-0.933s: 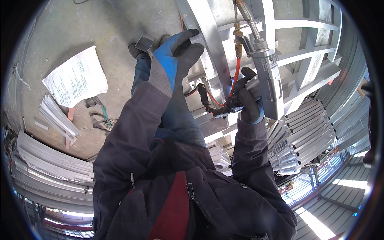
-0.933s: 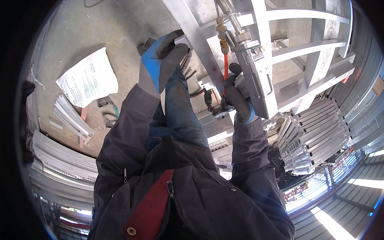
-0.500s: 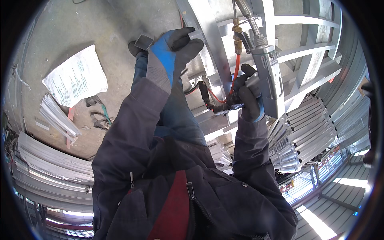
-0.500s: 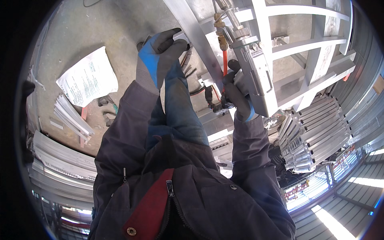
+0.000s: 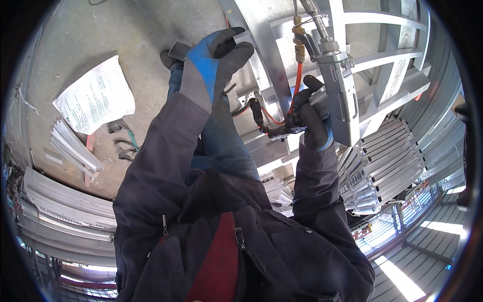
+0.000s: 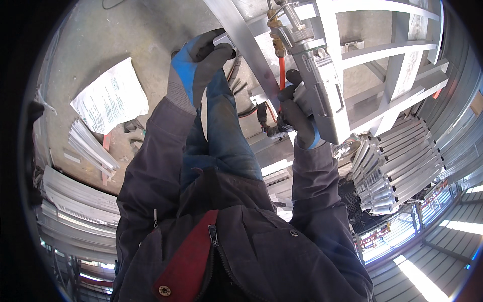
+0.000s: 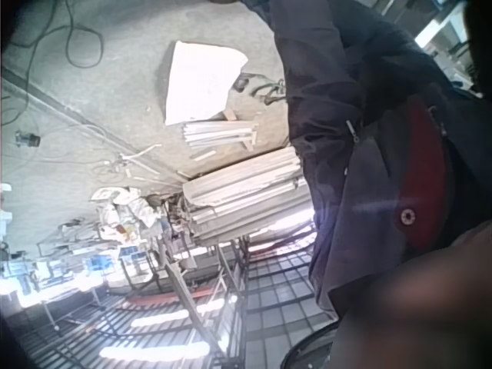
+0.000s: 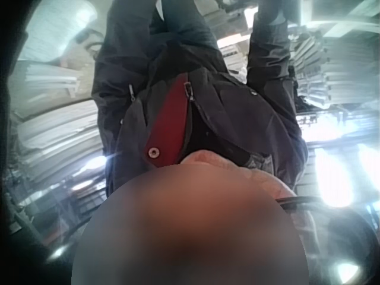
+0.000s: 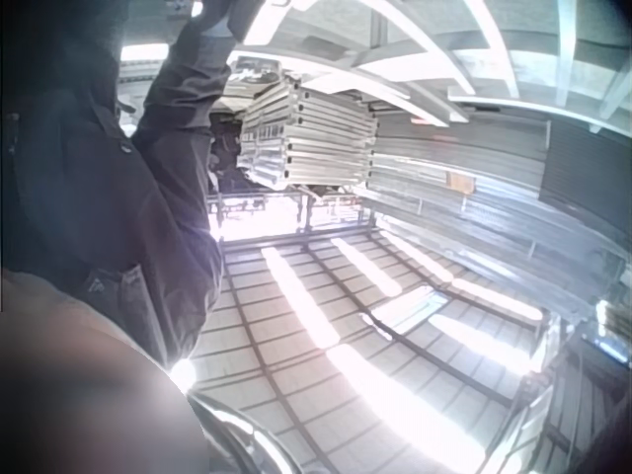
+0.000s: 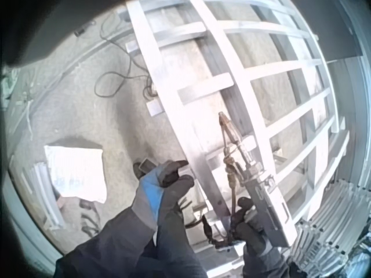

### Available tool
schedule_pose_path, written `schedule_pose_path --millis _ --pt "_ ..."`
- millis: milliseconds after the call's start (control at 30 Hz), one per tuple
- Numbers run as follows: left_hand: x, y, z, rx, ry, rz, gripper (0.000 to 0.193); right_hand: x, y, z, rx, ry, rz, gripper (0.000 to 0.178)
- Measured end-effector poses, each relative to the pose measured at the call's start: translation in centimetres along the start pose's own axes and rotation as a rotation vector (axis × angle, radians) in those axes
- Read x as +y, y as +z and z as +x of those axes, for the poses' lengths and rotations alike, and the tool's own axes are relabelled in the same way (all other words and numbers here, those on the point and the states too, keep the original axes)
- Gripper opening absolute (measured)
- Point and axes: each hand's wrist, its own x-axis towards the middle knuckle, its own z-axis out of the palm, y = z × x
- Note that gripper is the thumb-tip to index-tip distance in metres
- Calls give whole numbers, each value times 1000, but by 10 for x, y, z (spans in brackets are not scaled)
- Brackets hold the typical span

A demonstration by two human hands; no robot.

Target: The person welds a metal frame using a handheld welding gun, moving along the frame to join sections. The person also uses a handheld grinder to smooth or clean the frame surface. The work occurs in a workshop with stacked metal parts and tools on the floor.

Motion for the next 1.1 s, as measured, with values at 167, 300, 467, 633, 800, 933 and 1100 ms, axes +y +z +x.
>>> schedule_pose_path --millis 167,300,467,633,800,933,1100 --pt "1 7 0 48 49 68 37 4 -4 2 -13 -48 -23 54" --pt "7 9 -4 70 13 99 38 5 -6 1 -34 -24 20 54" --pt "12 10 -5 68 7 101 41 4 -6 1 -21 -31 1 54" --pt "13 13 -8 58 -17 100 50 3 -5 1 -22 14 28 55" --pt "20 18 -12 94 -2 287 50 -2 2 1 13 -68 -11 56" --pt "24 24 -15 90 42 234 47 -8 5 3 42 -88 -5 56" --pt "20 21 -18 128 77 225 44 -10 3 4 14 -84 -53 56"
